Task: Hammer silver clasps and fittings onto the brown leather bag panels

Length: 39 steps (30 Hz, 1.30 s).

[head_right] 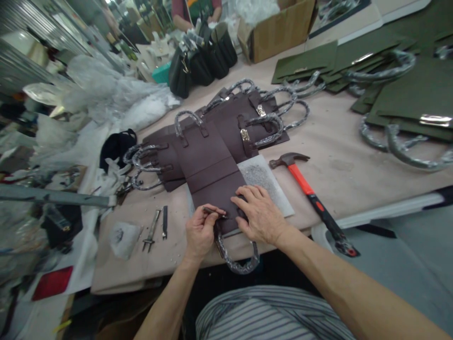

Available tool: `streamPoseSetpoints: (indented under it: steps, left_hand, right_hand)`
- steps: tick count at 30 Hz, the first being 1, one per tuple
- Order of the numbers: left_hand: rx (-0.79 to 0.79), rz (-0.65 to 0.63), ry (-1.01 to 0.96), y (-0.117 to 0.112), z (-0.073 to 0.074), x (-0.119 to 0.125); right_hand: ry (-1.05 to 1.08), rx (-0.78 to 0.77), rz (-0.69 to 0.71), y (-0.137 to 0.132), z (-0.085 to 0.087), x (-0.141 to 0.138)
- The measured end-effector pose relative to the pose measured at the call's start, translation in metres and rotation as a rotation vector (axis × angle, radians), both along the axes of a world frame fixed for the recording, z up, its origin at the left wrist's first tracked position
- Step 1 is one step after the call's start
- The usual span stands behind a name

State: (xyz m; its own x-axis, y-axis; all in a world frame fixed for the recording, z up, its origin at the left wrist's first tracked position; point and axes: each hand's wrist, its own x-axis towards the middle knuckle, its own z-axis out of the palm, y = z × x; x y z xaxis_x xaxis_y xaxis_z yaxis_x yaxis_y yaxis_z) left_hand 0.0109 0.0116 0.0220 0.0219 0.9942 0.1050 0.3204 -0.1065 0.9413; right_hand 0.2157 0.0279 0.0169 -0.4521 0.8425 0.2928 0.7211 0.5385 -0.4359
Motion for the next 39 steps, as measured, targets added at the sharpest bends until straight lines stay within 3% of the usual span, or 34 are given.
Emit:
streamPoseSetpoints:
  steps: [7, 11, 14, 17, 21, 23, 27, 31, 34, 39]
  left_hand:
    - [0.208, -0.062, 0.184, -0.004, -0.005, 0.005]
    - [0.278, -0.066, 0.241, -0.008, -0.012, 0.005]
    - [0.279, -0.047, 0.225, -0.008, -0.015, 0.005]
    - [0.280, -0.048, 0.233, -0.008, -0.018, 0.004]
    - [0.309, -0.061, 0.231, -0.007, -0.018, 0.006]
    - [0.313, -0.067, 0.224, -0.008, -0.016, 0.007]
    - [0.303, -0.061, 0.235, -0.009, -0.016, 0.008]
    - [0.312, -0.045, 0.221, -0.009, -0.023, 0.008]
    - [0.321, -0.058, 0.222, -0.008, -0.025, 0.007]
    - [0.414, -0.070, 0.241, -0.007, -0.024, 0.008]
  right_hand:
    - [0.060, 0.009, 0.007, 0.002, -0.004, 0.002]
    - [0.282, -0.024, 0.040, 0.003, -0.006, 0.012]
    - [0.353, 0.052, -0.146, 0.003, -0.001, 0.039]
    - [0.169, 0.172, -0.408, 0.005, 0.002, 0.086]
    - [-0.220, 0.020, -0.706, 0.005, -0.004, 0.144]
    - [-0.294, -0.027, -0.724, 0.000, -0.009, 0.158]
    - [-0.353, -0.009, -0.747, -0.007, -0.011, 0.167]
    - [-0.328, 0.013, -0.851, -0.003, 0.005, 0.181]
    - [-0.244, -0.111, -0.874, -0.004, 0.015, 0.181]
    - [-0.069, -0.393, -0.753, -0.008, 0.006, 0.147]
